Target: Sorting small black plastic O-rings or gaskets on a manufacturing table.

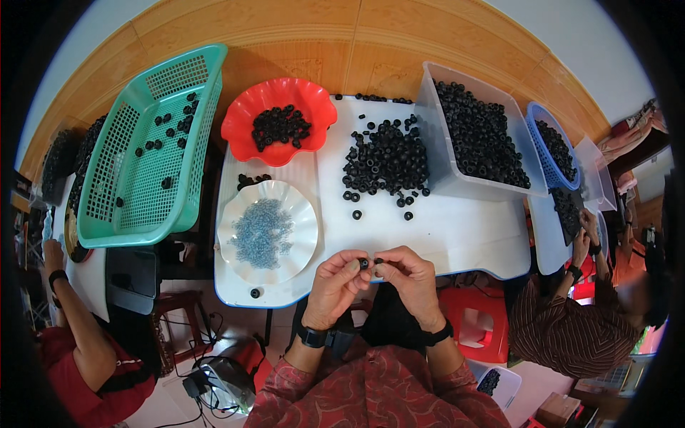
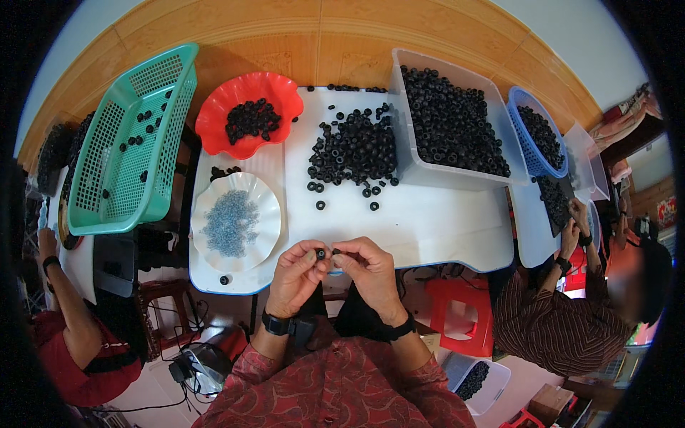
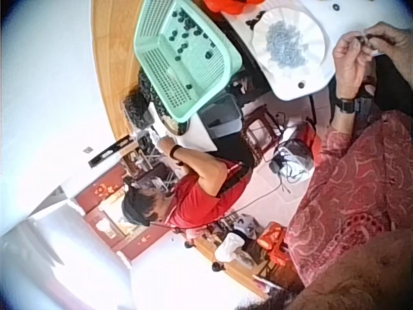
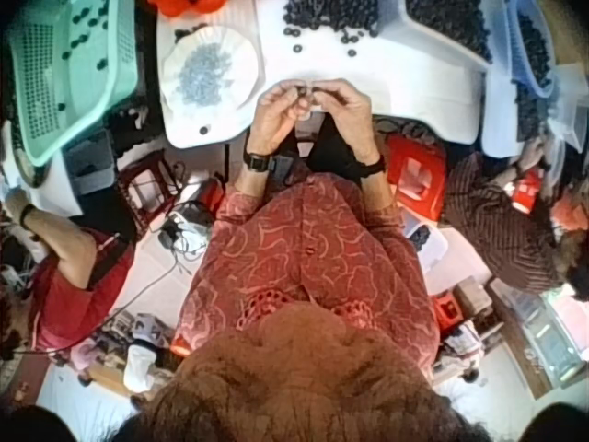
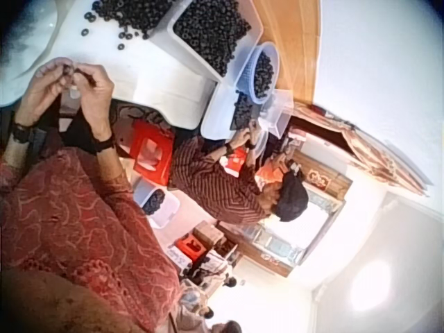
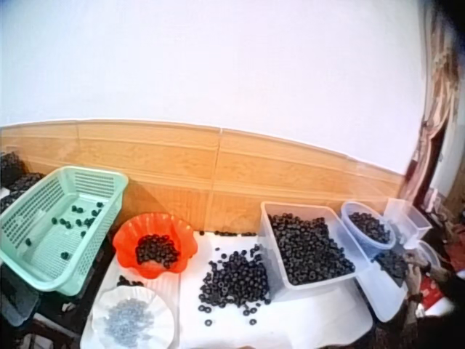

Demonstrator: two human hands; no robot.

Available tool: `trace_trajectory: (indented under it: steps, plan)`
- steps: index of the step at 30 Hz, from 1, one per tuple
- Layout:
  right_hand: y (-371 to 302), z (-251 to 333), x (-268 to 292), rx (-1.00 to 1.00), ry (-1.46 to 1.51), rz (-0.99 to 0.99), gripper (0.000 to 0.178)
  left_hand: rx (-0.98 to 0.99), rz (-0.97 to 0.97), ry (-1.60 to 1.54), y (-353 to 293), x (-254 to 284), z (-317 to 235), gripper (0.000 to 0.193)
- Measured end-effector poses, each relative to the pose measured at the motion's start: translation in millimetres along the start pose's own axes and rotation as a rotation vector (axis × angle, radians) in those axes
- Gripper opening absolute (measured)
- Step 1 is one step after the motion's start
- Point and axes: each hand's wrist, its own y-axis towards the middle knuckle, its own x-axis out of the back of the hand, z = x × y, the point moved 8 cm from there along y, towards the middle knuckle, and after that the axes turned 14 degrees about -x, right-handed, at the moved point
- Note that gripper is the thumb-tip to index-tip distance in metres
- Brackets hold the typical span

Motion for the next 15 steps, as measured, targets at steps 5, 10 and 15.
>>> trace_trajectory:
  steps: [5, 10, 15]
  plan:
    - [-1.1, 0.6, -3.0, -0.002, 0.044, -0.016, 0.016, -0.010, -0.006, -0.077, -0.6, 0.8, -1.8, 0.019]
    - [0.5, -8.2, -7.5, -0.054, 0.292, 0.062, 0.017, -0.007, -0.016, -0.088, -2.0, 0.5, -1.0, 0.021]
    - [0.3, -11.5, -9.2, -0.055, 0.320, 0.073, 0.018, -0.003, -0.025, -0.091, -2.9, 0.4, -0.8, 0.023]
